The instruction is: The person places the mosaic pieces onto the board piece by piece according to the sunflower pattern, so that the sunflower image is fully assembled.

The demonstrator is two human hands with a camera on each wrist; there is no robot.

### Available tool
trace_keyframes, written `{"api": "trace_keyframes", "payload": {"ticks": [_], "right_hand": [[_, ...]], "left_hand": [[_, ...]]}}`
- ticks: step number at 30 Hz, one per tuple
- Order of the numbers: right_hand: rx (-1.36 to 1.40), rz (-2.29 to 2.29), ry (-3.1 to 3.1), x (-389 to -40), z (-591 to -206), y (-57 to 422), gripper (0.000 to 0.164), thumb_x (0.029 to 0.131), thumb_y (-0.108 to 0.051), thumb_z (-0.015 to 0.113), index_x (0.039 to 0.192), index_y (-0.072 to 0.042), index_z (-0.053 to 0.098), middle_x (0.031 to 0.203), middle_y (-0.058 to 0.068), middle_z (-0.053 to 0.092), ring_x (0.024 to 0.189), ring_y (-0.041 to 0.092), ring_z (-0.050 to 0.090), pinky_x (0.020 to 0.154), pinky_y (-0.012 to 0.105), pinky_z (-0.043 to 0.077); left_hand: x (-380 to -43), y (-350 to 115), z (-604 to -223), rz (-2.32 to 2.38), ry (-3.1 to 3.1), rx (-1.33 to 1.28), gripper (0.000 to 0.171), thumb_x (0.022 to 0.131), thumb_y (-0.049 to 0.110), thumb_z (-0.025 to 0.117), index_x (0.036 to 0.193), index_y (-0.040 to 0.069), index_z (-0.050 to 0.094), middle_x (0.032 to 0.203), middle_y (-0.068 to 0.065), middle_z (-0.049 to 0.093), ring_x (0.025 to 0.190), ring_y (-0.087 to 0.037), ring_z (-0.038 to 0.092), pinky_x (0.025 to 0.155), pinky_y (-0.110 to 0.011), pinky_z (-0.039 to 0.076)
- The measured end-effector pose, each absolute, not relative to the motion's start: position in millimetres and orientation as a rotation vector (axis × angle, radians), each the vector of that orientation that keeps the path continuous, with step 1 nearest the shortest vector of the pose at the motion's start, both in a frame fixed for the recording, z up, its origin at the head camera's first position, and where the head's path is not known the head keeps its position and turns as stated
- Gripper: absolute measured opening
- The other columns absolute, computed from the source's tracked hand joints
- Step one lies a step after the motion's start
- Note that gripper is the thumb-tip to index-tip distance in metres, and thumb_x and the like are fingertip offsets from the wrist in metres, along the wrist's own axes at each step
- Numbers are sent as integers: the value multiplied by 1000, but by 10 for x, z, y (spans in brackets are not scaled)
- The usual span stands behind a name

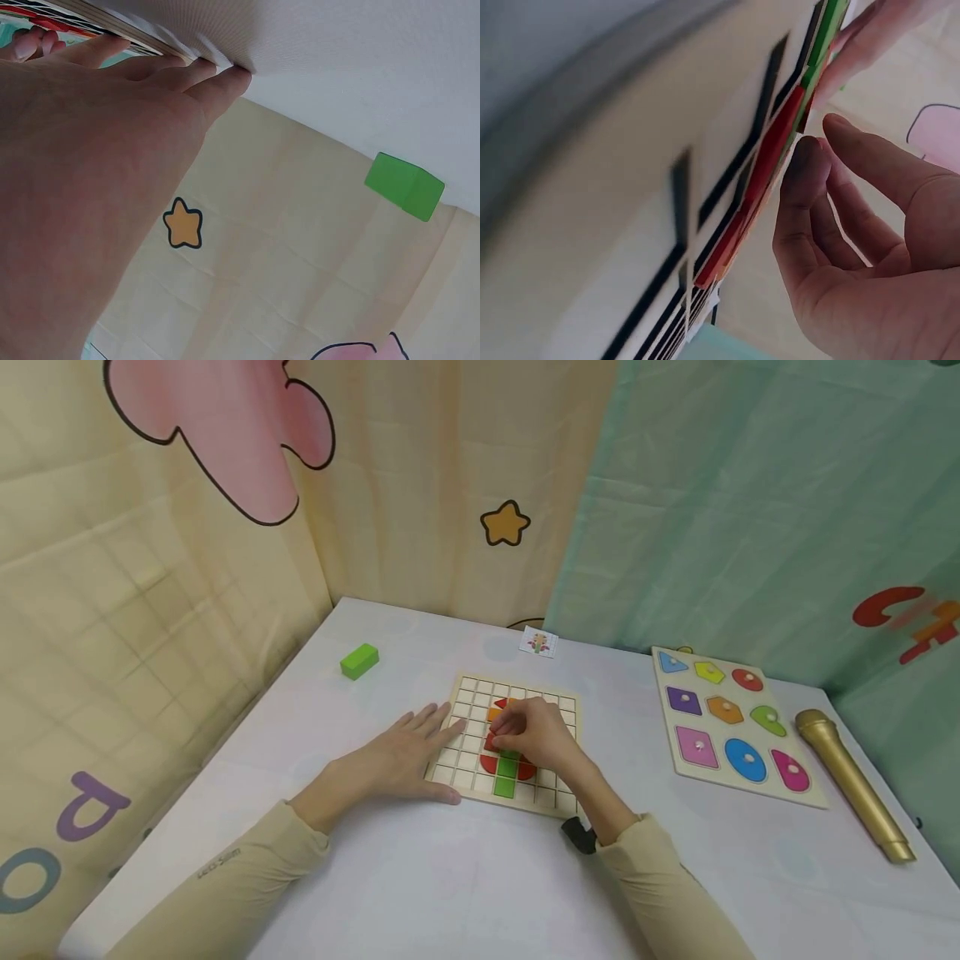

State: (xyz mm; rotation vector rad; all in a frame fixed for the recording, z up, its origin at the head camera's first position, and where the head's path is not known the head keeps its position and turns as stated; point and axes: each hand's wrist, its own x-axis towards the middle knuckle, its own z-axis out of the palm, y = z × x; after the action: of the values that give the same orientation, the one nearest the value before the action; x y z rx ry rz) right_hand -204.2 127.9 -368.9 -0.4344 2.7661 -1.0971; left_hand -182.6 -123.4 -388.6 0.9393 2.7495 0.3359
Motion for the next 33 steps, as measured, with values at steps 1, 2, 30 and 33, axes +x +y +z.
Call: {"api": "trace_keyframes", "payload": {"ticks": [1, 2, 30, 33], "right_hand": [[-438, -1096, 2770, -2036, -3696, 1278, 11, 89, -11, 86, 99, -9, 79, 87, 0, 76, 78, 15, 67, 76, 29, 57], [-442, -1091, 2775, -2027, -3700, 1273, 11, 89, -10, 85, 98, -10, 79, 87, 0, 75, 79, 15, 67, 76, 28, 58], [-586, -901, 2873, -1643, -3602, 1972, 7, 95, -20, 81, 98, -14, 78, 87, -7, 72, 85, 12, 65, 79, 29, 59], [-513, -862, 2898, -1544, -3602, 2149, 13, 93, -22, 83, 101, -14, 77, 88, -7, 71, 85, 12, 64, 79, 29, 60]], "left_hand": [[-1824, -1231, -3880, 337, 2748, 937, 113, 88, 77, 67, 170, 14, 20, 177, -20, 8, 164, -41, 9, 131, -60, 14], [-1822, -1228, -3875, 337, 2747, 935, 113, 88, 76, 67, 170, 15, 20, 177, -20, 8, 164, -41, 8, 132, -60, 14], [-1854, -1206, -3927, 324, 2736, 913, 115, 87, 77, 67, 170, 16, 18, 177, -19, 8, 164, -41, 8, 131, -60, 15], [-1858, -1209, -3909, 306, 2743, 896, 115, 87, 77, 68, 170, 16, 18, 177, -19, 7, 164, -41, 8, 131, -60, 15]]}}
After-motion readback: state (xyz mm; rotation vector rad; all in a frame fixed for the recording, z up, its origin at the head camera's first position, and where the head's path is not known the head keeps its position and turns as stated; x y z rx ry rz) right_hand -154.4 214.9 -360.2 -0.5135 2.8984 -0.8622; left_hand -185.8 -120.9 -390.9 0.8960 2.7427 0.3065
